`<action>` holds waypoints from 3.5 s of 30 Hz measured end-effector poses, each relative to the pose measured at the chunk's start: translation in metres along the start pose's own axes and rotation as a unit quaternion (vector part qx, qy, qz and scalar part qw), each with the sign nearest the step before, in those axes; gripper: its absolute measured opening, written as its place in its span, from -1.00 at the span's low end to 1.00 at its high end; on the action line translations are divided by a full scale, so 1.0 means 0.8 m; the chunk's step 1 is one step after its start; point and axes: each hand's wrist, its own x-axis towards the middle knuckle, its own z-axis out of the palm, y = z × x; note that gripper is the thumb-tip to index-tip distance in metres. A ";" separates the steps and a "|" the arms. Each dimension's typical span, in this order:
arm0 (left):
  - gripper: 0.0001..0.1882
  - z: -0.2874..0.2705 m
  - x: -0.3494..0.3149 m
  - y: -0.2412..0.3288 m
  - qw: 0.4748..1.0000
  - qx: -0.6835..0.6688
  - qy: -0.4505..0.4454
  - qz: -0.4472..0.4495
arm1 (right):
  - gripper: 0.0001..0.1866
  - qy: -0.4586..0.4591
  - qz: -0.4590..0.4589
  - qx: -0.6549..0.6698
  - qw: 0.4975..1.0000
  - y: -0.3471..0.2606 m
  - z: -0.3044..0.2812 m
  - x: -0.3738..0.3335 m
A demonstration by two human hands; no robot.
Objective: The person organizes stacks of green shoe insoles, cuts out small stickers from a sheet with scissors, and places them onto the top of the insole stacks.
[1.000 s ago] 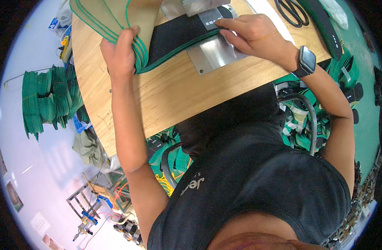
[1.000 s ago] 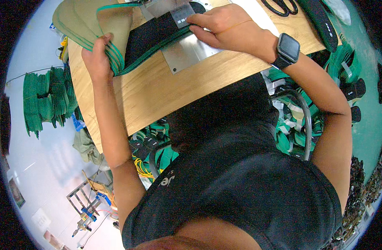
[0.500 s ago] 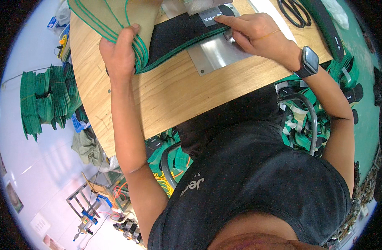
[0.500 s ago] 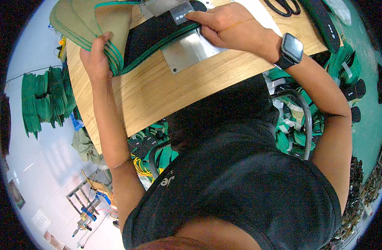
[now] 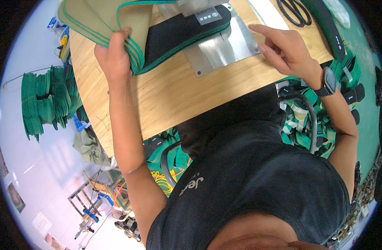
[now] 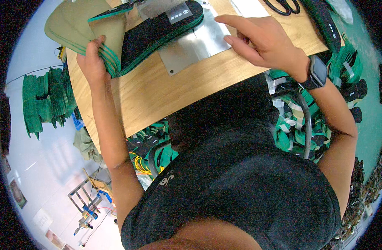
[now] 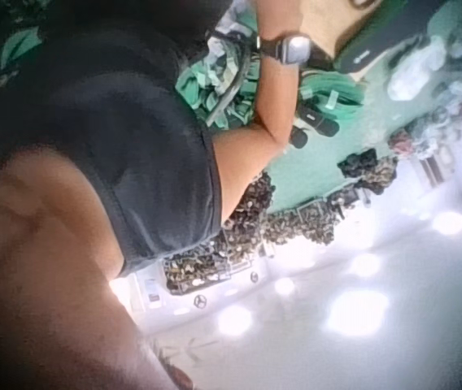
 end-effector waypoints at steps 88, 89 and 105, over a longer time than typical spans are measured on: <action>-0.78 0.088 -0.208 0.043 0.965 -0.190 -0.138 -0.116 | -0.63 0.197 0.228 0.615 0.729 -0.125 0.031 -0.002; -0.79 0.087 -0.210 0.041 0.969 -0.177 -0.148 -0.091 | -0.59 0.205 0.196 0.592 0.754 -0.131 0.038 0.003; -0.93 0.059 -0.172 0.051 0.973 -0.211 -0.062 -0.066 | -0.57 0.139 0.253 0.587 0.756 -0.145 0.043 -0.061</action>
